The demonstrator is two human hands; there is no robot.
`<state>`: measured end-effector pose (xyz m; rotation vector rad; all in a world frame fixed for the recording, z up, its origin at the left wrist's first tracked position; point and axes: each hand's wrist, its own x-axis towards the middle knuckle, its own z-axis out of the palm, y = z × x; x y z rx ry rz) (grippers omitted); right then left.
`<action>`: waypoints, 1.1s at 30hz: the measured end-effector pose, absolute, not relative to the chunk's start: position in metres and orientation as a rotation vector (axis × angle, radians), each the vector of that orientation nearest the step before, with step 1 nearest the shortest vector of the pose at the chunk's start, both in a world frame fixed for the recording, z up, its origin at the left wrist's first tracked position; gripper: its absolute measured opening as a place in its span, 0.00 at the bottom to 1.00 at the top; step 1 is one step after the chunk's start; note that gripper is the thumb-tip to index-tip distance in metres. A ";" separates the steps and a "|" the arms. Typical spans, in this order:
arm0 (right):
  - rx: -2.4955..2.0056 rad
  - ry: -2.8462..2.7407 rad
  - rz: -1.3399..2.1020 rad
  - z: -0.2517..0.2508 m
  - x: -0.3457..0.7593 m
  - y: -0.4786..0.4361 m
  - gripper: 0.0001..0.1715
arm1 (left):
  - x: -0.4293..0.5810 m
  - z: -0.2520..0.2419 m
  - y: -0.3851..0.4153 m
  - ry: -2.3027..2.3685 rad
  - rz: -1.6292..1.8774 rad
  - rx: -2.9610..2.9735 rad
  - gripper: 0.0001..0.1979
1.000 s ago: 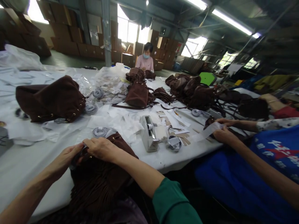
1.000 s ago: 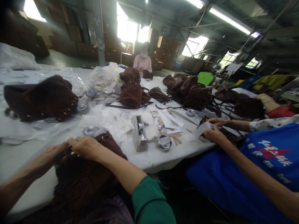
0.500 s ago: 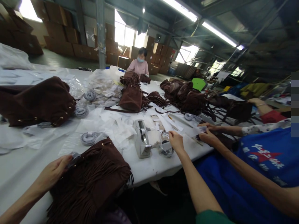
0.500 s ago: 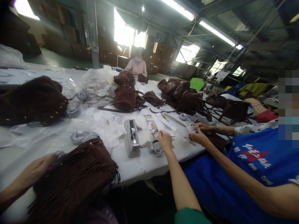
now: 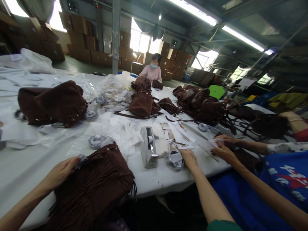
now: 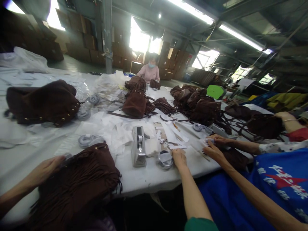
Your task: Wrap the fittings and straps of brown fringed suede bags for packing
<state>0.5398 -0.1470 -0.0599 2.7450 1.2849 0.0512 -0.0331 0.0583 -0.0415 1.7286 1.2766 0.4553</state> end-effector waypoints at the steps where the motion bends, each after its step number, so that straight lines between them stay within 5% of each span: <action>1: 2.753 1.293 0.061 -0.059 0.541 -0.149 0.14 | -0.033 -0.039 0.057 1.267 0.459 1.732 0.21; 25: 3.435 1.135 0.392 0.008 0.503 -0.140 0.30 | -0.033 -0.036 0.057 1.129 0.668 1.541 0.26; 28: 3.440 1.331 0.291 0.022 0.462 -0.114 0.32 | -0.035 -0.038 0.063 1.166 0.701 1.442 0.28; 33: 3.436 1.996 -0.389 0.035 0.347 -0.076 0.28 | -0.041 -0.042 0.064 1.143 0.759 1.340 0.30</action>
